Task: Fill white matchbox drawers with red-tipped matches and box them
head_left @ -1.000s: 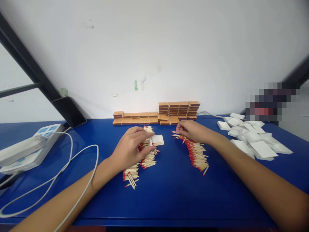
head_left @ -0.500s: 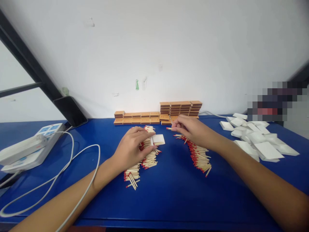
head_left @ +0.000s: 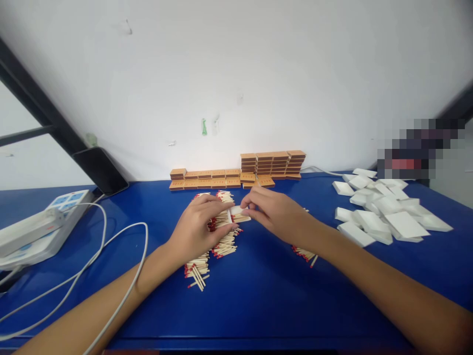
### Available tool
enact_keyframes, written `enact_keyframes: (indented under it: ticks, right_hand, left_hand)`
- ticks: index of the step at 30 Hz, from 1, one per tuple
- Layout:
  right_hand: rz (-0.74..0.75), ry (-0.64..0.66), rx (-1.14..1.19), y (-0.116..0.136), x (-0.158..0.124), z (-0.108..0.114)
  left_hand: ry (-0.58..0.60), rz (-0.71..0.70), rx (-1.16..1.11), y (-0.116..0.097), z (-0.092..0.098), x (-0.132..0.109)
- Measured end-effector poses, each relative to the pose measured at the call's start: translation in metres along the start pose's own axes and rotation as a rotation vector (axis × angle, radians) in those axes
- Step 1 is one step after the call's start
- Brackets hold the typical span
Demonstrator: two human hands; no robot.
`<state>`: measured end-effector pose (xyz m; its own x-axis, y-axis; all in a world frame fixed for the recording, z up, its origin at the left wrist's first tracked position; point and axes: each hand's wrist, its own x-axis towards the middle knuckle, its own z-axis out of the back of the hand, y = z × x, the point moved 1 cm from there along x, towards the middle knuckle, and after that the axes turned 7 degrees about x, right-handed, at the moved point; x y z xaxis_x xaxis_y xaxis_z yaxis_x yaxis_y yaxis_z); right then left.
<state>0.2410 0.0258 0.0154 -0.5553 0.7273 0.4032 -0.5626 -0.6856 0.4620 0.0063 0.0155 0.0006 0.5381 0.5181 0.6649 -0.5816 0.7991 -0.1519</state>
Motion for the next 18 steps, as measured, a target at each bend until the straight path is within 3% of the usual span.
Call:
enact_keyframes:
  ticks: [5, 8, 12, 18]
  right_hand:
    - [-0.092, -0.072, -0.094, -0.030, 0.006, 0.042]
    - [-0.190, 0.020, -0.170, -0.063, 0.006, 0.055]
    - [-0.261, 0.196, -0.094, -0.091, 0.003, 0.048]
    - [-0.203, 0.259, -0.108, -0.092, 0.003, 0.031]
  left_hand:
    - [-0.032, 0.005, 0.017, 0.002, 0.001, 0.000]
    - [-0.034, 0.008, 0.031, 0.003, 0.001, 0.000]
    - [-0.025, 0.016, 0.034, 0.003, 0.002, 0.000]
    - [-0.032, 0.005, 0.030, 0.002, 0.002, 0.001]
